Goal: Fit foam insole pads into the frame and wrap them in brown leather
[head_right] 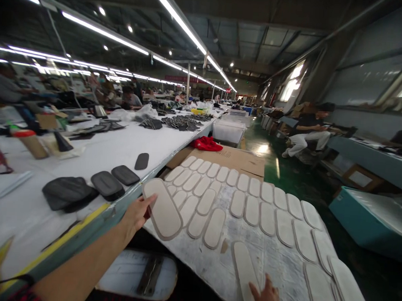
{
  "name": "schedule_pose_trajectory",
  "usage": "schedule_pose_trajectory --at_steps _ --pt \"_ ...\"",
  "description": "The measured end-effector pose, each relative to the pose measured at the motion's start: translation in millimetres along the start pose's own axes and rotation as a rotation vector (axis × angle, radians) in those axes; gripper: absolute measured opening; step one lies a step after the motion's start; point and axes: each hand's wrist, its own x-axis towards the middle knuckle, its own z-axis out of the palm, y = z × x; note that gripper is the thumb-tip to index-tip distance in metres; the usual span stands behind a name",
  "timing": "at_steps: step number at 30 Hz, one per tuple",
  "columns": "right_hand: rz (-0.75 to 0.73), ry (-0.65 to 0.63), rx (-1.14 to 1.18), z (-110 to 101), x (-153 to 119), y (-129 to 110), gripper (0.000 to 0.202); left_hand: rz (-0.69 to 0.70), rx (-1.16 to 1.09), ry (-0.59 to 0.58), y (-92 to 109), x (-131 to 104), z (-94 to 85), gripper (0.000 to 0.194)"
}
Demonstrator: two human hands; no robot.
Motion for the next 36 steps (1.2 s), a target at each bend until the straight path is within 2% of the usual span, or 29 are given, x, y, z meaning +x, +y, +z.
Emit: schedule_pose_trajectory --at_steps 2,3,5,6,8,9,12,14,15,17,18,20,21,22,23,24,25,26,27,28,29,30,33,36 --pt "-0.100 0.035 -0.184 18.1 1.6 20.5 0.054 0.023 0.013 0.001 -3.4 -7.3 -4.0 0.020" --pt "-0.170 0.052 -0.269 22.9 2.5 23.5 0.046 0.030 0.014 0.004 -4.3 -10.9 -5.8 0.021" --pt "-0.225 0.061 -0.391 21.8 4.4 11.8 0.036 0.035 0.005 0.012 -5.6 -19.0 -8.4 0.020" --pt "-0.209 0.050 -0.403 15.8 4.1 -3.6 0.035 0.036 -0.004 0.018 -7.1 -24.2 -8.7 0.020" --pt "-0.144 0.045 -0.319 -4.6 -3.9 -51.7 0.041 0.037 -0.024 0.040 -13.7 -37.6 -6.9 0.020" --pt "-0.212 0.066 -0.211 -17.1 -12.9 -81.9 0.048 0.034 -0.034 0.054 -19.3 -45.7 -4.8 0.021" --pt "-0.645 0.015 0.106 -50.4 -56.0 -173.7 0.078 -0.027 -0.089 0.070 -42.0 -73.2 4.4 0.025" --pt "-0.891 -0.041 0.094 -61.3 -86.4 -216.4 0.094 -0.105 -0.156 0.036 -54.9 -91.3 8.8 0.030" --pt "-0.956 -0.038 0.093 -62.5 -98.3 -229.0 0.095 -0.136 -0.185 0.025 -58.4 -99.9 8.8 0.032" --pt "-1.025 -0.052 0.090 -58.8 -111.6 -237.9 0.092 -0.195 -0.209 -0.032 -57.6 -117.0 1.8 0.037" --pt "-1.019 -0.071 0.106 -55.8 -112.7 -236.2 0.089 -0.226 -0.198 -0.107 -53.6 -125.3 -6.2 0.041" --pt "-0.939 -0.170 0.166 -52.0 -105.9 -226.5 0.082 -0.260 -0.097 -0.357 -41.0 -140.1 -31.5 0.059" --pt "-0.869 -0.259 0.217 -52.3 -99.5 -220.7 0.076 -0.231 -0.006 -0.478 -33.9 -145.4 -48.3 0.070" --pt "-0.791 -0.374 0.283 -54.2 -92.3 -215.3 0.071 -0.156 0.114 -0.533 -27.4 -148.7 -67.0 0.081" --pt "-0.717 -0.509 0.352 -57.2 -85.1 -210.9 0.068 -0.037 0.249 -0.477 -22.1 -149.6 -86.7 0.087" --pt "-0.659 -0.650 0.417 -60.8 -78.8 -208.1 0.067 0.089 0.371 -0.320 -18.3 -147.9 -106.1 0.084" --pt "-0.625 -0.786 0.468 -64.2 -73.9 -207.0 0.068 0.174 0.468 -0.109 -16.5 -144.0 -124.3 0.077" --pt "-0.615 -0.896 0.498 -67.0 -70.8 -207.9 0.070 0.219 0.534 0.100 -16.5 -138.5 -140.1 0.071" --pt "-0.628 -0.980 0.502 -68.8 -69.5 -210.9 0.071 0.222 0.572 0.244 -18.3 -132.1 -152.8 0.067" --pt "-0.662 -1.045 0.477 -69.5 -69.9 -215.8 0.070 0.189 0.582 0.331 -21.3 -126.0 -162.0 0.064" --pt "-0.708 -1.088 0.437 -68.9 -71.7 -222.5 0.068 0.136 0.565 0.348 -25.1 -120.7 -167.7 0.063" --pt "-0.760 -1.121 0.384 -67.4 -74.5 -230.6 0.065 0.076 0.525 0.310 -29.2 -117.1 -170.1 0.062" --pt "-0.898 -1.190 0.198 -58.1 -84.9 -257.3 0.068 -0.057 0.339 0.113 -37.8 -116.3 -165.6 0.057" --pt "-0.999 -1.156 0.055 -45.7 -92.8 -278.0 0.078 -0.145 0.234 0.008 -37.7 -122.5 -160.2 0.059"
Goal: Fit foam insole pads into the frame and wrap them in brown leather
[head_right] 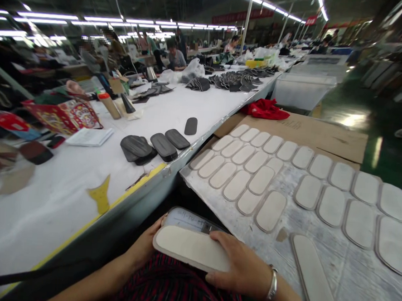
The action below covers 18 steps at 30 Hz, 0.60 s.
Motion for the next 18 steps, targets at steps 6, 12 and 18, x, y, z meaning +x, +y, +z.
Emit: schedule_pose_trajectory --at_steps 6,12,18 --pt "0.008 0.116 -0.248 4.3 20.3 -5.7 0.074 -0.011 0.019 -0.032 -2.5 1.5 -8.6 0.058" --pt "0.013 0.178 -0.326 7.8 23.3 -9.7 0.066 -0.093 -0.047 -0.105 -4.9 5.1 -16.4 0.067" --pt "-0.004 0.203 -0.386 13.0 28.6 -12.2 0.061 0.026 0.234 0.035 -6.7 14.1 -17.8 0.052"
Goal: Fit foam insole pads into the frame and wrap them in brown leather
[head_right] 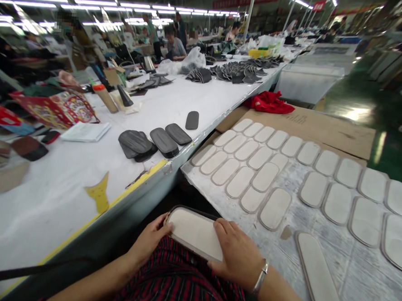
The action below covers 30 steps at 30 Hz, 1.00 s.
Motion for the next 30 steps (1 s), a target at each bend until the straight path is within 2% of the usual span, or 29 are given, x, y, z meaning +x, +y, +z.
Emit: schedule_pose_trajectory --at_steps 2,7,8,10,11,12,14,16,18,20,22,25,27,30 --pt "0.002 0.006 -0.023 1.4 1.8 -2.1 0.060 0.047 0.157 0.061 -2.1 5.1 0.4 0.051" --pt "0.017 -0.001 -0.063 1.2 3.1 -5.6 0.059 0.188 0.507 0.074 -4.6 8.4 -8.0 0.046" --pt "0.019 -0.004 -0.065 0.7 2.8 -6.1 0.060 0.264 0.614 0.110 -4.3 7.1 -10.0 0.049" --pt "0.023 -0.012 -0.065 -0.3 2.5 -7.6 0.063 0.535 0.843 0.182 -2.8 4.0 -10.8 0.052" --pt "0.024 -0.018 -0.066 -0.8 2.6 -8.5 0.064 0.711 0.951 0.160 -1.6 2.5 -8.8 0.051" --pt "0.027 -0.025 -0.067 -1.2 3.1 -9.4 0.064 0.879 1.051 0.075 -0.2 1.3 -5.1 0.049" --pt "0.043 -0.033 -0.060 -2.2 4.8 -10.0 0.063 1.089 1.222 -0.213 2.6 -0.5 6.6 0.048" --pt "0.064 -0.025 -0.021 -3.5 6.3 -7.4 0.065 1.112 1.371 -0.451 4.4 -1.9 20.1 0.061" --pt "0.067 -0.024 0.109 -5.3 4.9 -0.8 0.075 1.065 1.494 -0.521 4.5 -3.6 31.2 0.079" --pt "0.073 -0.016 0.369 -6.6 -1.4 8.1 0.088 1.032 1.577 -0.527 3.7 -5.9 39.1 0.085" --pt "0.122 0.048 0.698 -6.1 -12.7 16.0 0.089 1.003 1.627 -0.504 3.0 -8.5 46.1 0.087" --pt "0.240 0.271 1.073 -0.6 -33.9 21.2 0.071 0.955 1.681 -0.426 3.2 -12.3 59.4 0.089" --pt "0.304 0.419 1.239 4.6 -47.1 20.9 0.060 0.935 1.717 -0.385 3.8 -14.0 68.8 0.091" --pt "0.404 0.666 1.401 12.6 -62.1 20.2 0.048 0.933 1.757 -0.382 4.8 -14.6 77.5 0.094"
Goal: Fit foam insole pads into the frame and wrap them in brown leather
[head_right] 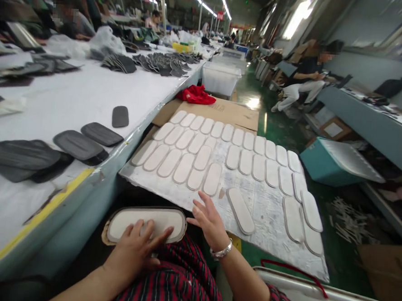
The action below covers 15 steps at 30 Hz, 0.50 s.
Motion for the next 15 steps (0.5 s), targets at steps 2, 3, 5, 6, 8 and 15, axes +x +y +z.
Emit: schedule_pose_trajectory --at_steps 2,3,5,6,8,15 --pt "-0.008 0.141 0.040 -5.2 -4.9 5.5 0.040 0.013 0.012 -0.007 0.7 1.9 -1.4 0.093" --pt "0.009 0.192 0.036 -7.6 -6.0 8.9 0.036 0.015 0.016 -0.009 0.8 2.5 -2.3 0.093" --pt "0.086 0.241 0.001 -11.1 -6.0 16.9 0.033 0.010 0.018 -0.016 1.3 4.0 -4.7 0.091" --pt "0.133 0.243 -0.019 -12.0 -5.1 21.2 0.032 0.003 0.016 -0.020 2.0 5.1 -6.1 0.089" --pt "0.236 0.224 -0.063 -11.8 -2.8 29.7 0.030 -0.012 0.007 -0.028 3.8 7.3 -8.7 0.085" --pt "0.458 0.019 -0.147 2.3 -3.8 45.0 0.035 -0.057 0.021 -0.011 8.7 10.3 -10.2 0.076"
